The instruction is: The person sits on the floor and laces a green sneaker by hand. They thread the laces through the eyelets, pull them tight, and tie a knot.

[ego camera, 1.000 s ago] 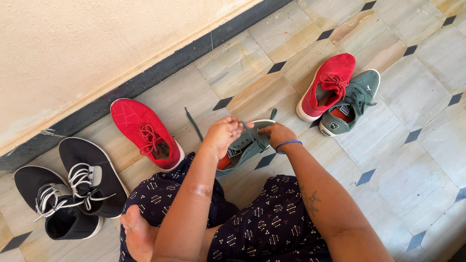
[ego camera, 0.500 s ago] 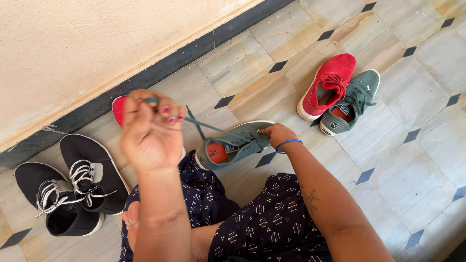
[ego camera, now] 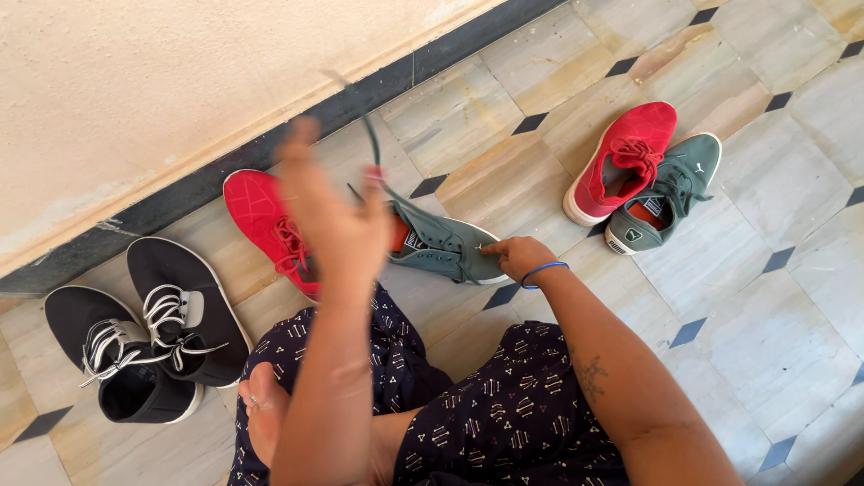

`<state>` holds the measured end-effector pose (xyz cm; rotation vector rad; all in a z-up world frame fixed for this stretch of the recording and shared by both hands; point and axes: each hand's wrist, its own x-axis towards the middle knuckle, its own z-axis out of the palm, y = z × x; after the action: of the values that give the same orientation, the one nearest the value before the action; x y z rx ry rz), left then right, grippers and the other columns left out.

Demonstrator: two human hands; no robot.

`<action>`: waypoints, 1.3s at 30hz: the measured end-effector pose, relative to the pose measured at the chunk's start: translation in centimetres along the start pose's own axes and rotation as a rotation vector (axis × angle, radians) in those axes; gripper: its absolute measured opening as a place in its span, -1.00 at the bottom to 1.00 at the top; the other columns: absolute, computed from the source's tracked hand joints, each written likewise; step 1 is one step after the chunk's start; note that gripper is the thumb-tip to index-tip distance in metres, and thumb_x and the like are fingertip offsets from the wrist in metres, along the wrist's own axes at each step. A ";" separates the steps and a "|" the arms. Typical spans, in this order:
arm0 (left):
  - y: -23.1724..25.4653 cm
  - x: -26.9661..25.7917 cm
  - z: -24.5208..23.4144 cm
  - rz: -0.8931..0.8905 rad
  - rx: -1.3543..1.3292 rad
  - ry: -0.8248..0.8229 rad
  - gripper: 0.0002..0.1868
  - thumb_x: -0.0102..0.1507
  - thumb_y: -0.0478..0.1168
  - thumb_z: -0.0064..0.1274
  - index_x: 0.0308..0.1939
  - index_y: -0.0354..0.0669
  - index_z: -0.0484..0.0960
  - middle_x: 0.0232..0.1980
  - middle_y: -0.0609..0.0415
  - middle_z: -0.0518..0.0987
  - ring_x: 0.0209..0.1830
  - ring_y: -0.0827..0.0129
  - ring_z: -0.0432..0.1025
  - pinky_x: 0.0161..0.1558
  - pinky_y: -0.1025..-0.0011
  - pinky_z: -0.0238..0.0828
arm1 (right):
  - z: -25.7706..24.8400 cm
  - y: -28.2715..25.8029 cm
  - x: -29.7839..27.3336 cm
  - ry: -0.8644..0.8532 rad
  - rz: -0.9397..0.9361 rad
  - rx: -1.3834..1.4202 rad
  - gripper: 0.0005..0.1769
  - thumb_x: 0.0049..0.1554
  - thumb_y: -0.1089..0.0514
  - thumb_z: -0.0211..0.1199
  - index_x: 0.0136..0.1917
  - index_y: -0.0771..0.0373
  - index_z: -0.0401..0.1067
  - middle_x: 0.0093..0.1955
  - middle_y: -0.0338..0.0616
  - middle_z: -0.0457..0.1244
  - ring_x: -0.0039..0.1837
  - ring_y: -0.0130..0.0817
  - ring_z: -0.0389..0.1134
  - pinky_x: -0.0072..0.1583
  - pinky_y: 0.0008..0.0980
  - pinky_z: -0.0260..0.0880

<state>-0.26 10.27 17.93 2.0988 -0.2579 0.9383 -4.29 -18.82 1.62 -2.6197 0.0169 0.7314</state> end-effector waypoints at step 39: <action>-1.5 -8.7 10.9 -0.611 0.091 -1.028 -0.65 0.14 0.04 0.28 -0.17 -0.12 0.77 -0.20 -0.11 0.69 -0.14 0.04 0.58 -0.09 0.15 0.48 | -3.5 -3.7 -1.7 0.433 -0.338 0.206 -0.84 -0.01 0.12 0.44 -0.14 0.16 0.57 -0.15 -0.13 0.39 -0.06 -0.21 0.43 0.00 -0.25 0.44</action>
<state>0.17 2.05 6.57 2.3579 -0.0625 -0.5337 -3.59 -17.04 6.64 -2.4416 -0.2078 0.0400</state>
